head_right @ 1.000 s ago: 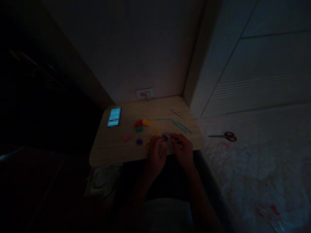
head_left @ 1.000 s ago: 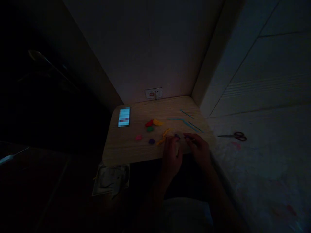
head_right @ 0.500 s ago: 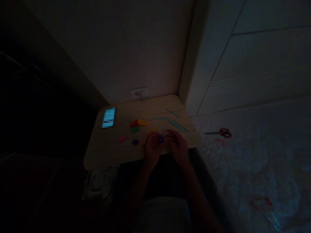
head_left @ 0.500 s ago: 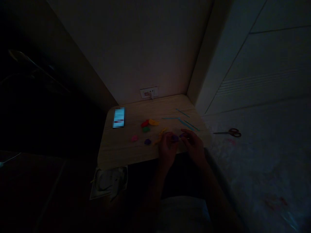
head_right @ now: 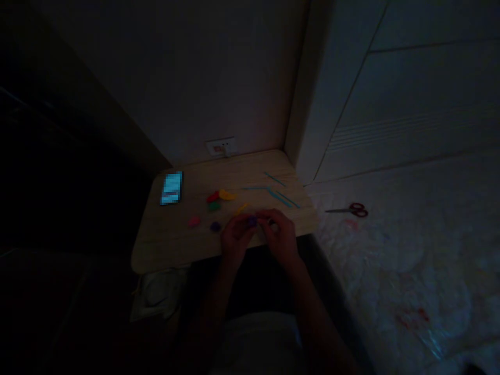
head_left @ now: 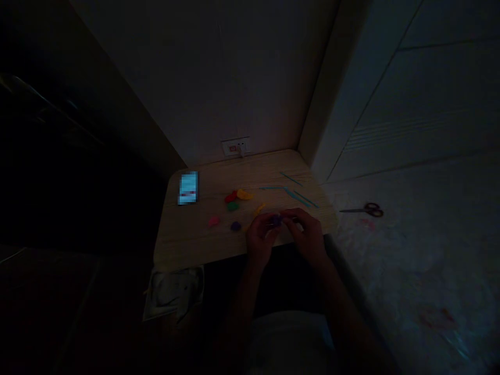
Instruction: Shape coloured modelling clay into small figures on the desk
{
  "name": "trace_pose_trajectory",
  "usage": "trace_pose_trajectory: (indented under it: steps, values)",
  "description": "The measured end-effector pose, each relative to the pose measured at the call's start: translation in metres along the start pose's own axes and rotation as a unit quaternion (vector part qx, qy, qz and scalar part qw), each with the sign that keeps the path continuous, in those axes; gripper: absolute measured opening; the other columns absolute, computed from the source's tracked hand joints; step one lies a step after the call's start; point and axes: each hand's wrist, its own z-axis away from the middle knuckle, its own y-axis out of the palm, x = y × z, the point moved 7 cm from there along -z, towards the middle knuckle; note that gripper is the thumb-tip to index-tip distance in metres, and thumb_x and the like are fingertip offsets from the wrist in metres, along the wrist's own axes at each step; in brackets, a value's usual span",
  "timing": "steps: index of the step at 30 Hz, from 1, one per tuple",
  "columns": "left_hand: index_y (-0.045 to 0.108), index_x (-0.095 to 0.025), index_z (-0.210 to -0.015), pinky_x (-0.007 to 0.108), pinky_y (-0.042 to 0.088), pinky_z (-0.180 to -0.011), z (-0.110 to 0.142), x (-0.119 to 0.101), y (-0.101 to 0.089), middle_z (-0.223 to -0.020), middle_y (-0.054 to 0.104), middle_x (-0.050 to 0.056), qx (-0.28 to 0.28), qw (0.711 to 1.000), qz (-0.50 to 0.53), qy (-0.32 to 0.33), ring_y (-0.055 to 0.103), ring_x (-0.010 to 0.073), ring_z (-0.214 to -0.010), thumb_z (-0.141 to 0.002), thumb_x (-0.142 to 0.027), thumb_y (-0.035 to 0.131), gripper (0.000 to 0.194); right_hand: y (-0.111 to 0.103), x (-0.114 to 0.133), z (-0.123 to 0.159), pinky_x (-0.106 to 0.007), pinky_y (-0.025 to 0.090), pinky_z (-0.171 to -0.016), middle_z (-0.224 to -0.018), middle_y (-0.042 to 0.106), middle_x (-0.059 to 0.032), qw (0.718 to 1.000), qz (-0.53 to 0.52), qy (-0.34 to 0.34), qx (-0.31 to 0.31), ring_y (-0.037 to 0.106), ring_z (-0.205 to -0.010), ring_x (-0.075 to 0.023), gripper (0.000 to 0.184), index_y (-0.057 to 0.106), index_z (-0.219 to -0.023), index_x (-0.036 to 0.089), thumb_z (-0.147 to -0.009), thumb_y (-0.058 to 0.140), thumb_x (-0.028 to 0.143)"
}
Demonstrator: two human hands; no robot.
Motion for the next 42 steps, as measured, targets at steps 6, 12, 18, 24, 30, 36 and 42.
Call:
trace_pose_trajectory:
  steps: [6,12,18,24,30,36,42]
  values:
    - [0.074,-0.019,-0.096,0.033,0.058,-0.085,0.003,0.0,0.0,-0.096,0.079,0.006,-0.003,1.0,0.002,-0.002,0.075,0.0199,-0.089,-0.062,-0.019,0.09,0.037,0.002,0.006,-0.002,-0.035,0.054,-0.071,-0.094,0.077,-0.0067,1.0,0.01,-0.024,-0.001,0.07,-0.088,-0.0235,0.011,0.078,-0.096,0.025,-0.093,0.068,0.027]
    - [0.072,-0.019,-0.095,0.033,0.059,-0.084,0.002,0.0,-0.004,-0.094,0.079,0.005,-0.016,1.0,0.013,0.001,0.075,0.0199,-0.088,-0.061,-0.022,0.092,0.04,0.002,0.009,-0.002,-0.035,0.054,-0.073,-0.098,0.077,-0.0065,1.0,-0.015,-0.022,0.017,0.069,-0.091,-0.0227,0.014,0.079,-0.102,0.026,-0.096,0.067,0.029]
    - [0.068,-0.02,-0.094,0.032,0.058,-0.083,0.001,0.0,-0.006,-0.093,0.077,0.003,-0.038,0.999,0.024,-0.001,0.074,0.0183,-0.085,-0.059,-0.028,0.096,0.046,0.002,-0.004,0.003,-0.035,0.058,-0.079,-0.109,0.078,-0.0084,0.997,-0.065,0.043,0.022,0.072,-0.1,-0.0239,0.027,0.074,-0.119,0.025,-0.096,0.066,0.037]
    - [0.059,-0.021,-0.085,0.024,0.055,-0.074,0.005,-0.006,-0.009,-0.085,0.066,-0.002,-0.051,0.995,-0.043,0.068,0.067,0.0129,-0.077,-0.062,-0.024,0.094,0.042,0.02,-0.019,0.006,-0.036,0.062,-0.079,-0.104,0.081,-0.0071,0.977,-0.163,0.12,0.071,0.076,-0.09,-0.0235,0.026,0.077,-0.106,0.023,-0.086,0.078,0.04]
    - [0.056,-0.022,-0.09,0.024,0.053,-0.07,0.007,-0.015,-0.011,-0.09,0.062,-0.001,-0.002,0.97,-0.171,0.172,0.063,0.013,-0.077,-0.073,-0.022,0.086,0.035,0.034,-0.036,0.002,-0.039,0.063,-0.085,-0.1,0.083,-0.0064,0.955,-0.227,0.169,0.091,0.078,-0.089,-0.0253,0.031,0.081,-0.099,0.023,-0.075,0.087,0.041]
    - [0.059,-0.022,-0.103,0.031,0.055,-0.082,0.007,-0.04,-0.035,-0.105,0.062,0.006,-0.017,0.916,-0.287,0.278,0.063,0.0191,-0.098,-0.092,-0.023,0.066,0.014,0.026,-0.048,-0.017,-0.04,0.062,-0.087,-0.1,0.083,-0.0071,0.986,-0.098,0.131,0.039,0.078,-0.092,-0.0255,0.02,0.08,-0.1,0.023,-0.083,0.078,0.034]
    - [0.064,-0.022,-0.096,0.044,0.051,-0.095,0.001,-0.063,-0.057,-0.099,0.065,0.007,-0.04,0.804,-0.483,0.345,0.062,0.024,-0.097,-0.093,-0.021,0.06,0.005,0.036,-0.038,-0.025,-0.044,0.056,-0.095,-0.102,0.083,-0.0058,0.996,0.061,0.054,0.036,0.074,-0.1,-0.0269,0.012,0.08,-0.097,0.025,-0.087,0.075,0.023]
